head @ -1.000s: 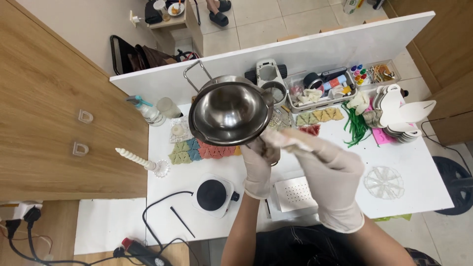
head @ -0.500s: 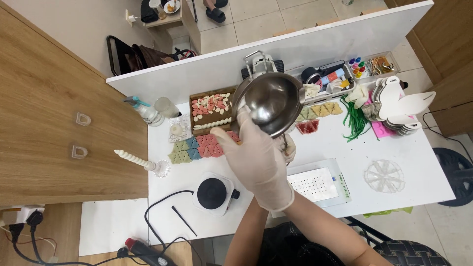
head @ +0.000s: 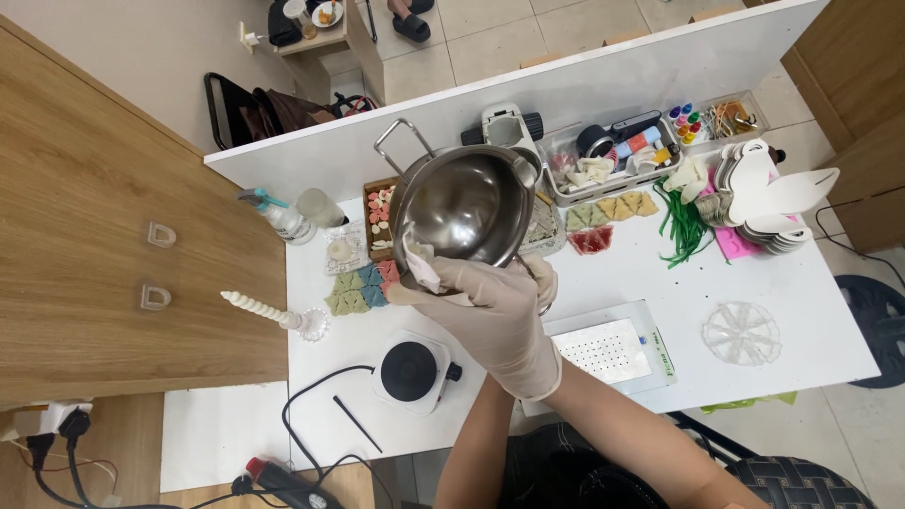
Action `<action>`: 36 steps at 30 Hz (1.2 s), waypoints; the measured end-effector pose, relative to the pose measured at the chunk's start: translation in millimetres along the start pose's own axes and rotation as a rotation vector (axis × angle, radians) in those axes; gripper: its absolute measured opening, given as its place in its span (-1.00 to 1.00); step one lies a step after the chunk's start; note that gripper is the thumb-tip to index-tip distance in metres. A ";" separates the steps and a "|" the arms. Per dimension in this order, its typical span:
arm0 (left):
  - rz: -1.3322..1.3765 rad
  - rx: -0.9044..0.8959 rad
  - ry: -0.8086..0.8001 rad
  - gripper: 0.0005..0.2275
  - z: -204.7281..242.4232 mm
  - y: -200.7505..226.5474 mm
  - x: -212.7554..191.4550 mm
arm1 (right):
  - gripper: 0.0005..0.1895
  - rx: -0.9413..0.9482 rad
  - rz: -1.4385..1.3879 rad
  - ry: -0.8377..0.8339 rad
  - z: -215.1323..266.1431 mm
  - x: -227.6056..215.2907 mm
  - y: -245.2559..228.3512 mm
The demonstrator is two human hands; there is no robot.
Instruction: Cleaning a small metal pot with a tissue after pouring out wax or resin.
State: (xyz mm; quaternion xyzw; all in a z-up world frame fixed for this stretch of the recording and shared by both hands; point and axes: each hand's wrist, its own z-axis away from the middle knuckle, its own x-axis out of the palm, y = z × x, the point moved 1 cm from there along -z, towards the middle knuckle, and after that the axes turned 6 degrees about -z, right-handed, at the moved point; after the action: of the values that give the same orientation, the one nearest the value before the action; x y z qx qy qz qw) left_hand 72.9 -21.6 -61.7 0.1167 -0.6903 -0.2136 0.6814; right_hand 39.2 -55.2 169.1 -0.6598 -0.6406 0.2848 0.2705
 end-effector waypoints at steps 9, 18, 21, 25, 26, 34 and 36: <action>-0.118 0.038 -0.005 -0.57 3.9 16.0 18.1 | -0.79 0.780 -0.526 -0.007 32.1 -51.8 40.7; -0.308 -0.112 -0.136 -0.39 14.4 96.1 94.9 | -0.50 1.008 -1.195 0.209 14.6 -118.1 25.0; -0.819 -0.093 0.199 -0.52 39.3 111.6 130.8 | -0.44 0.970 -1.225 0.232 11.6 -124.8 15.4; -1.253 -0.067 0.298 -0.75 41.0 118.7 133.5 | -0.44 0.921 -1.268 0.274 10.2 -131.3 11.9; -1.249 -0.069 0.301 -0.75 43.3 119.5 134.8 | -0.44 0.925 -1.265 0.274 16.0 -139.7 25.4; -2.248 0.493 0.250 -0.83 61.2 134.3 131.4 | -0.76 0.433 -0.213 0.429 28.0 -162.8 36.1; -2.292 0.485 0.226 -0.81 62.0 135.3 133.0 | -0.72 0.248 0.029 0.253 14.8 -155.8 25.0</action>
State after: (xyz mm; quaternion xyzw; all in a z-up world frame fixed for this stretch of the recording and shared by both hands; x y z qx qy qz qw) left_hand 23.2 45.9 119.4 0.8141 -0.1401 -0.5530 0.1086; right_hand 43.1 -211.8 145.4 -0.6613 -0.5518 0.2801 0.4240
